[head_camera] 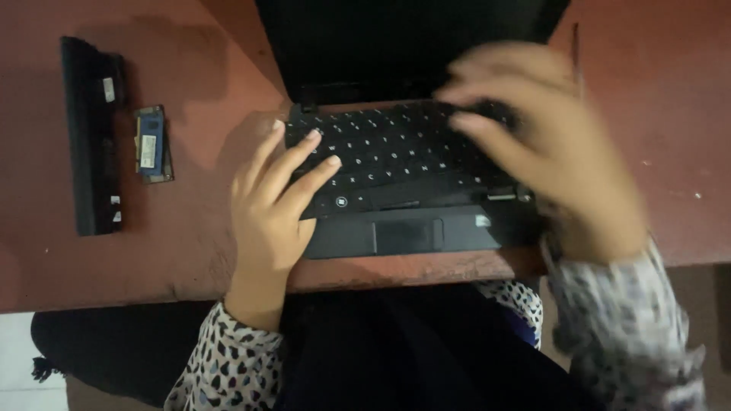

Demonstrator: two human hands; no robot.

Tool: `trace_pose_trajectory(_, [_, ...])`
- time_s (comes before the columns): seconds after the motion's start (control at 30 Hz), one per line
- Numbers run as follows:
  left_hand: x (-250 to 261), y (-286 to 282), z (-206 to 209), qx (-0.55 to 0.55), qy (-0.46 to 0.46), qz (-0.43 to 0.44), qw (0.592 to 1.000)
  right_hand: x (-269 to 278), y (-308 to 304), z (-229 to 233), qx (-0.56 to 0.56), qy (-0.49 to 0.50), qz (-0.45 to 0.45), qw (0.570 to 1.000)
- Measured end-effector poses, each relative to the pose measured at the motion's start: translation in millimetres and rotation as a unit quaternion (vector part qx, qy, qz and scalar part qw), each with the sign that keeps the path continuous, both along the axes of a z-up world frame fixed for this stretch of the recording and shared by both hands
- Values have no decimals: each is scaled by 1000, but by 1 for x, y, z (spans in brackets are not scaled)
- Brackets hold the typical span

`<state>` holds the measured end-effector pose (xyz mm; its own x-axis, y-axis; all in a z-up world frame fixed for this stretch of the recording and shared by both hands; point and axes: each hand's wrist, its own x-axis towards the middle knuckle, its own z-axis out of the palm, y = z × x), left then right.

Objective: Disassembling a laptop by removing the battery, unscrewing the bottom panel, and prying off the keyboard to access internal parts.

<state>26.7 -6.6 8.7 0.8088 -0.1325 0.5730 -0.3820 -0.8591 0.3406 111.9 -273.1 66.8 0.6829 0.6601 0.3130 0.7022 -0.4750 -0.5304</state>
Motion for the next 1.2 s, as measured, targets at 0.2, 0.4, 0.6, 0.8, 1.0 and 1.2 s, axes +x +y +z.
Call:
trace_pose_trajectory(0.2, [2,1,6,-61,32,-20,997,-79,-74,-73,109,-190,-263,940])
trace_pose_trajectory(0.4, [2,-3,4,-45,73,-1,996,-89,-40,-58,-108,-42,-266,957])
trace_pose_trajectory(0.6, [-2,-4,5,-42,67,23,997,-84,-37,-62,-122,-53,-259,957])
trace_pose_trajectory(0.8, [-3,-5,5,-53,42,3,998,-86,-37,-64,-125,-59,-262,955])
trace_pose_trajectory(1.0, [-6,-4,1,-48,7,0,999,-86,-47,-73,-81,-53,-260,961])
trace_pose_trajectory(1.2, [-3,-5,-4,-50,-61,-14,997,-77,-55,-72,15,-77,-292,953])
